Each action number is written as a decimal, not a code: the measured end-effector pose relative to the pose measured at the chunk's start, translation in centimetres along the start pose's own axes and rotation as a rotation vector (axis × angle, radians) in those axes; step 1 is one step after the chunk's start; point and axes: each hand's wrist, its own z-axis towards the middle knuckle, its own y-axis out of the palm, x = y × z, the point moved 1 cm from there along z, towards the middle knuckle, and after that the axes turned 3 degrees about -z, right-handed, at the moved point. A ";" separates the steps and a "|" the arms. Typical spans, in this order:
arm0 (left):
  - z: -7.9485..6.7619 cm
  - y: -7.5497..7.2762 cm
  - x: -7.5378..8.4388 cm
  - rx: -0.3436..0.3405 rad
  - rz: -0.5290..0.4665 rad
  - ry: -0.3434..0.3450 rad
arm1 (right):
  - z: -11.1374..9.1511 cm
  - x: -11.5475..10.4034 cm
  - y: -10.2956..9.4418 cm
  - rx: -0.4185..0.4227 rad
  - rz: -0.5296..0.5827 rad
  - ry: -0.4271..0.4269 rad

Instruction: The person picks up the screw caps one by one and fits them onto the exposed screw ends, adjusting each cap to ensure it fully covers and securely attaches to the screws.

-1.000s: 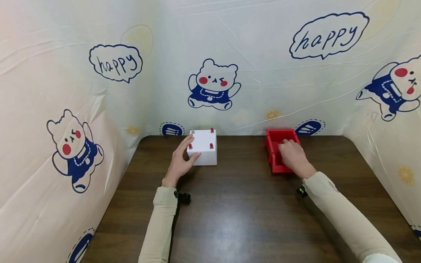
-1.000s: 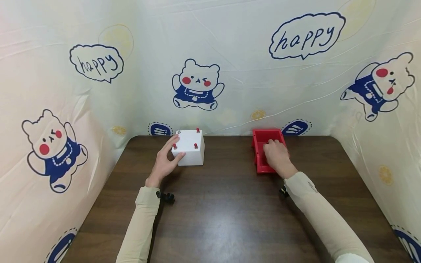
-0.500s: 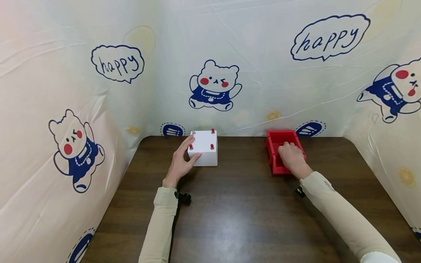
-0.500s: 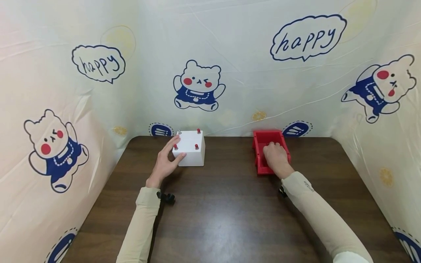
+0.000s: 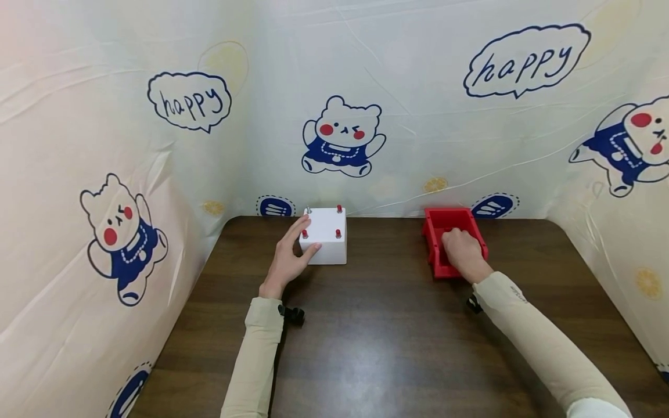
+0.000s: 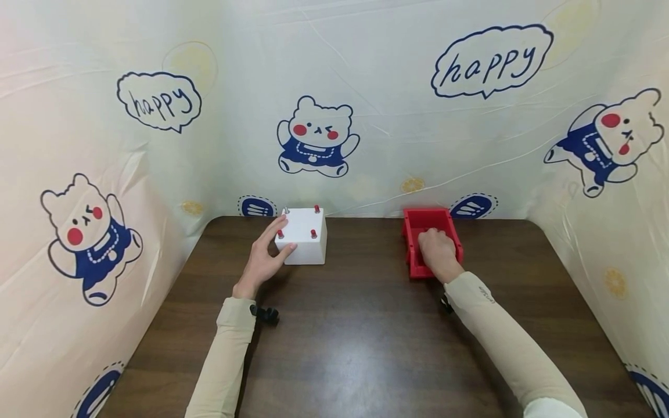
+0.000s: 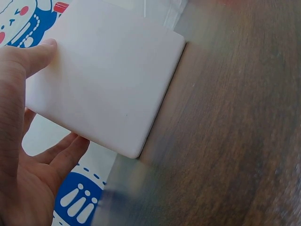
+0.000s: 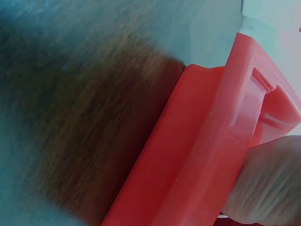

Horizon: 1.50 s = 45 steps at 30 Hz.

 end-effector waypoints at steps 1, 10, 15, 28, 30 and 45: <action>0.0 0.0 0.0 0.001 -0.003 0.002 | 0.0 0.0 0.0 -0.008 0.004 0.003; -0.2 0.0 -0.1 0.002 -0.013 -0.003 | 0.3 0.1 0.4 -0.034 0.031 -0.003; -0.3 0.0 -0.1 0.008 -0.014 -0.005 | 0.4 0.1 0.4 -0.030 0.032 -0.007; -0.2 -0.2 -0.1 0.007 -0.005 -0.003 | 1.0 -0.2 0.1 0.051 -0.057 -0.019; -0.2 -0.2 0.0 0.007 -0.003 -0.001 | 1.2 -0.2 0.3 0.065 -0.067 -0.011; -0.1 0.0 0.3 0.010 -0.010 0.010 | 2.0 0.0 0.8 0.044 -0.033 0.019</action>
